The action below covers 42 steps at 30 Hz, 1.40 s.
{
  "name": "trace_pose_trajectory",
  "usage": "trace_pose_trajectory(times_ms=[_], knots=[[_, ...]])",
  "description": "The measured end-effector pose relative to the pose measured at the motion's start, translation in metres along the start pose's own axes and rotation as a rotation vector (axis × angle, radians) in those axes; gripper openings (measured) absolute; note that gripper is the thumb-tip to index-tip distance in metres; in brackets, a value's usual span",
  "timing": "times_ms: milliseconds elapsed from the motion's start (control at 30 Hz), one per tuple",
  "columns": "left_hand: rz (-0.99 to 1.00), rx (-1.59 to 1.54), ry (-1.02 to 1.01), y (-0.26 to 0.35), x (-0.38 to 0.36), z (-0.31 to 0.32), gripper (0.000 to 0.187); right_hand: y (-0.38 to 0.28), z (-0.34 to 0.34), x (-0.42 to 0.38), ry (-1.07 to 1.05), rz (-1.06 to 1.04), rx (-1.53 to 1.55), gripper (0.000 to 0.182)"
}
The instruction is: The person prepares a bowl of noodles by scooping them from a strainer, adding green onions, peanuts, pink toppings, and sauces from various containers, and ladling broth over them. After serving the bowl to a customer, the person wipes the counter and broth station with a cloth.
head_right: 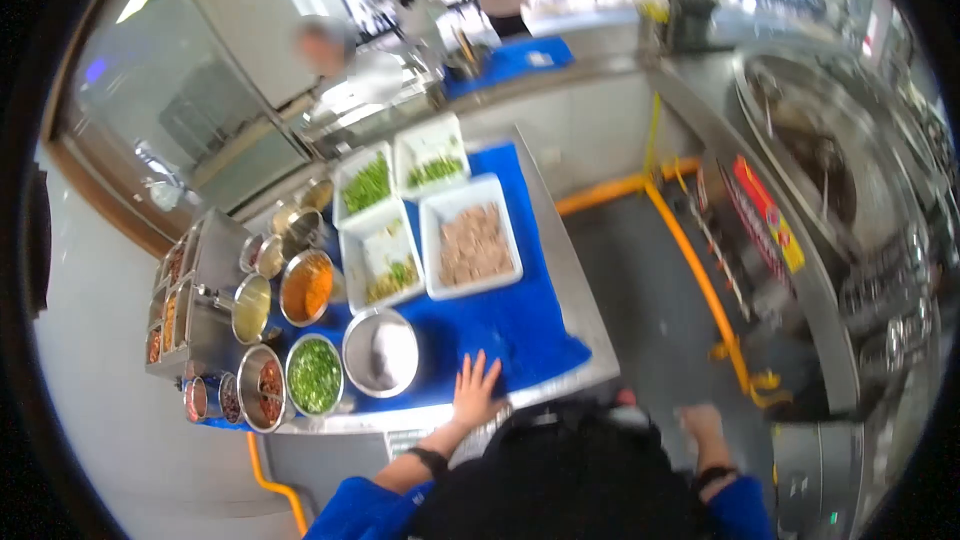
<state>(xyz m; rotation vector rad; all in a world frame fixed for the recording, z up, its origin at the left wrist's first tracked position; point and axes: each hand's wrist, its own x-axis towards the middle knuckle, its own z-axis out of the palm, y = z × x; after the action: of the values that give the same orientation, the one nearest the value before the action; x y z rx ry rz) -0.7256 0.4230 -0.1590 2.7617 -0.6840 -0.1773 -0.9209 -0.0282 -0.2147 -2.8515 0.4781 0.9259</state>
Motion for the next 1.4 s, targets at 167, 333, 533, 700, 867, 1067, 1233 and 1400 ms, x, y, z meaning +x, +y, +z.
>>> trace_pose_trajectory(times_ms=[167,333,533,700,867,1067,1233,1400], knots=[[-0.008,-0.271,0.201,-0.003,-0.002,0.006,0.055,0.03,0.053,0.033,-0.1,0.082,0.043,0.024],[-0.33,-0.425,0.335,-0.003,-0.003,0.015,0.053,0.032,0.063,0.025,-0.189,0.018,-0.145,0.025],[-0.507,-0.608,0.141,-0.009,0.008,0.02,0.054,0.032,0.063,0.024,-0.153,-0.038,-0.122,0.021],[-0.522,-0.619,0.271,-0.009,0.014,0.027,0.045,0.035,0.073,0.036,-0.162,-0.068,-0.136,0.018],[-0.638,-0.929,0.374,-0.016,0.025,0.031,0.029,0.043,0.073,0.026,-0.121,-0.092,-0.158,0.021],[-0.408,-1.099,0.594,-0.012,0.045,-0.011,0.02,0.037,0.058,0.018,0.027,0.123,0.025,0.036],[-0.534,-1.211,0.491,-0.005,0.033,-0.028,0.031,0.015,0.018,-0.012,0.037,0.058,0.046,0.031],[-0.802,-1.184,0.407,-0.032,0.002,0.028,0.042,0.043,0.079,0.009,0.124,-0.101,-0.022,0.026]])
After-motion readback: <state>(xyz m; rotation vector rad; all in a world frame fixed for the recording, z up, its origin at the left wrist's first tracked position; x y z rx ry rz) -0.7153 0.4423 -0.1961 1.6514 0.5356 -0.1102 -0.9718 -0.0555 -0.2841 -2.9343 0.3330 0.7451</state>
